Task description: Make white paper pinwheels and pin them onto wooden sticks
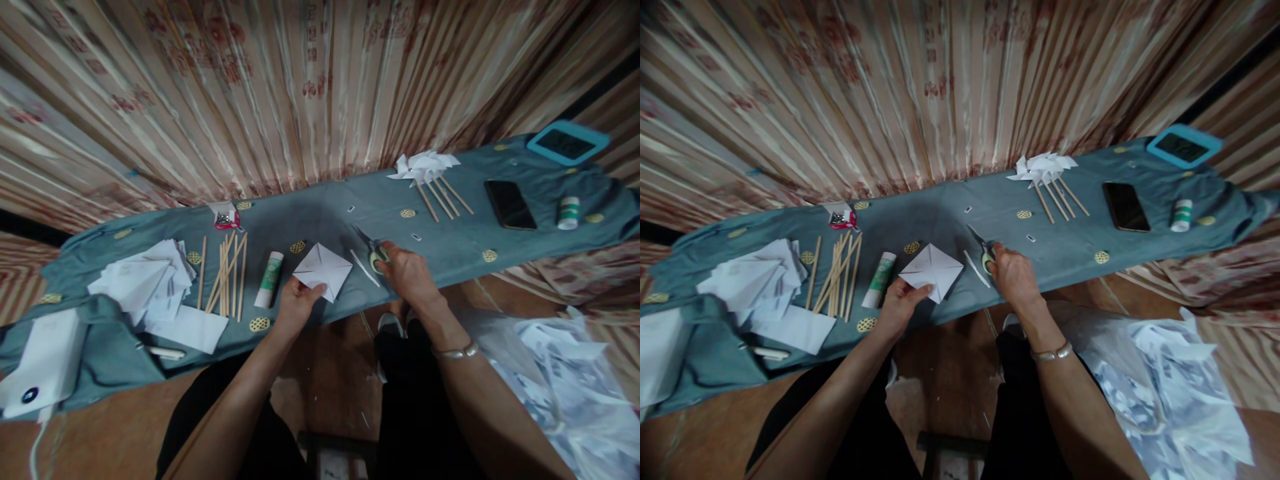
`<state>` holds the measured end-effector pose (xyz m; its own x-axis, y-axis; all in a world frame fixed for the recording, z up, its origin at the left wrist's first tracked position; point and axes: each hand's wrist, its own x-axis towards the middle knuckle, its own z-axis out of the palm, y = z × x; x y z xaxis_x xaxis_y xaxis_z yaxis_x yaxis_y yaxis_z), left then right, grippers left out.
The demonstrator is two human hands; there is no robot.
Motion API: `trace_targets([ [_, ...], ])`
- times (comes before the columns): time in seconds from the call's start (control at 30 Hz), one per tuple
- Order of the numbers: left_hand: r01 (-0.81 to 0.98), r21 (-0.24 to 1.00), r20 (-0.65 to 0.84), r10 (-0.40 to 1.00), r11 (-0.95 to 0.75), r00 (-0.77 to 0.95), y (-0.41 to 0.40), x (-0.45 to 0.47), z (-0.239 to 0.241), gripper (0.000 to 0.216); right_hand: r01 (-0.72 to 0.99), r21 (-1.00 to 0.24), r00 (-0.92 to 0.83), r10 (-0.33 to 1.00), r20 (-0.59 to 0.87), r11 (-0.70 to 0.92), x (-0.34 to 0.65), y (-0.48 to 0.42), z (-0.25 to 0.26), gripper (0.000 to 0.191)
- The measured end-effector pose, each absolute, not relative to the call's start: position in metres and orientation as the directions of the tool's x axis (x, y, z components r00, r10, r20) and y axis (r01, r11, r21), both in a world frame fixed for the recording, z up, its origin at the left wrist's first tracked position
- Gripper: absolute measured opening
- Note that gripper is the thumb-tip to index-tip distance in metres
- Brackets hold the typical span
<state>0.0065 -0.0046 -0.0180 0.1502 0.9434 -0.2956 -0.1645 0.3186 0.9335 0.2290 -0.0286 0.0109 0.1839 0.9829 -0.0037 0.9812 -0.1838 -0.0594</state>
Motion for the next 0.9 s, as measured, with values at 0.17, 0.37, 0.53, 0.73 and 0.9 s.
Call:
trace_targets([
  [0.17,-0.117,0.938,-0.294,0.928,0.326,0.227,-0.005,0.004,-0.015,0.041,0.980,-0.073,0.187,0.982,0.007,-0.186,0.230,-0.027,0.010,0.036],
  [0.37,0.146,0.981,-0.154,0.969,0.128,0.190,0.005,-0.021,0.002,0.055,0.990,-0.077,0.131,0.982,0.133,-0.121,0.236,-0.027,0.004,0.026],
  [0.53,0.546,0.816,0.159,0.982,-0.187,0.100,0.020,-0.063,0.007,0.051,0.978,-0.164,0.158,0.967,0.197,-0.127,0.238,-0.028,0.001,0.031],
  [0.73,0.829,0.453,0.205,0.943,-0.329,0.262,0.020,-0.083,-0.005,0.068,0.959,-0.257,0.170,0.969,0.178,-0.121,0.233,-0.025,0.000,0.037],
  [0.9,0.868,0.414,0.106,0.961,-0.275,0.253,0.020,-0.087,-0.009,0.050,0.946,-0.306,0.181,0.955,0.233,-0.105,0.231,-0.022,0.000,0.032],
])
